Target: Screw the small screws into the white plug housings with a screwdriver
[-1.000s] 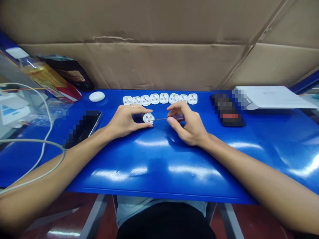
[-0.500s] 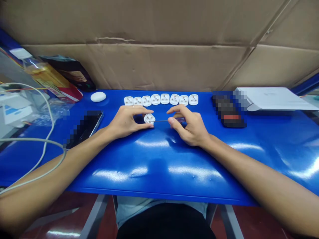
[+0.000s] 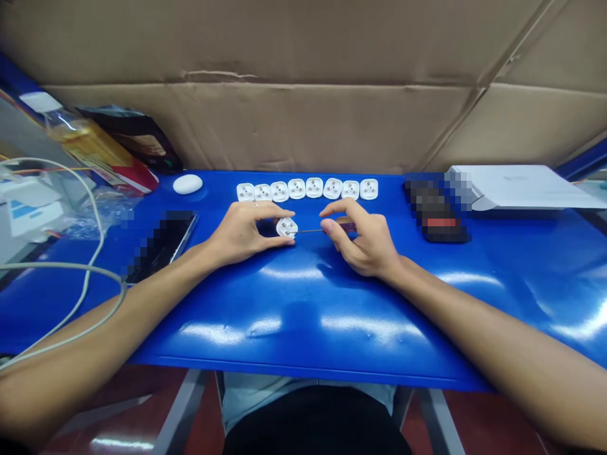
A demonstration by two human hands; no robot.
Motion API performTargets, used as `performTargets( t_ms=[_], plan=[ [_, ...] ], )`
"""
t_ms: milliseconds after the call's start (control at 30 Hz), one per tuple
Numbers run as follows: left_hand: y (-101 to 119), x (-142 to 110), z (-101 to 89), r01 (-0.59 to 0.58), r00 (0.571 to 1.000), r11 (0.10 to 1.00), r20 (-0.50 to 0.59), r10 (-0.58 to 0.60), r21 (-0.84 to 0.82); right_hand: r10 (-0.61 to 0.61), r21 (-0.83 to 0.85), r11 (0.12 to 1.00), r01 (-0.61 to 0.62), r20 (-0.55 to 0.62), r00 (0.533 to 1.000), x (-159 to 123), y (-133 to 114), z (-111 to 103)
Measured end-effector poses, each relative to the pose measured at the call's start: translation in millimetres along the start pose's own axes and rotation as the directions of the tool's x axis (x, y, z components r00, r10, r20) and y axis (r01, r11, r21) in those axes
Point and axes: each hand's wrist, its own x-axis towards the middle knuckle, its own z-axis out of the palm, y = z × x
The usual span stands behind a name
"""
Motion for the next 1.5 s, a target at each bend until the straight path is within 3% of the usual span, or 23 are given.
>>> performTargets(
  t_ms=[400, 567, 967, 1233, 1400, 1500],
  plan=[
    [-2.5, -0.5, -0.1, 0.029, 0.999, 1.000, -0.017, -0.029, 0.001, -0.009, 0.027, 1.000, 0.010, -0.009, 1.000, 2.6, 1.5, 0.5],
    [-1.9, -1.0, -0.9, 0.034, 0.999, 0.999, -0.009, -0.034, 0.007, 0.027, -0.077, 0.997, -0.025, 0.024, 0.999, 3.6, 0.0, -1.1],
    [-1.9, -0.3, -1.2, 0.043, 0.999, 0.999, -0.003, -0.043, 0.029, -0.051, -0.042, 0.998, 0.052, 0.011, 0.999, 3.2, 3.5, -1.5],
    [-4.5, -1.3, -2.2, 0.035, 0.998, 0.999, -0.044, -0.033, 0.027, 0.126, -0.004, 0.992, -0.126, 0.068, 0.990, 2.6, -8.8, 1.7],
    [-1.1, -1.4, -2.3, -0.003, 1.000, 1.000, -0.017, 0.004, 0.022, 0.058, 0.085, 0.995, -0.060, 0.022, 0.998, 4.9, -5.5, -0.6],
    [0.4, -1.1, -2.1, -0.002, 1.000, 0.999, 0.000, 0.002, 0.036, 0.081, 0.058, 0.995, -0.084, 0.056, 0.995, 5.0, -5.3, -1.7]
  ],
)
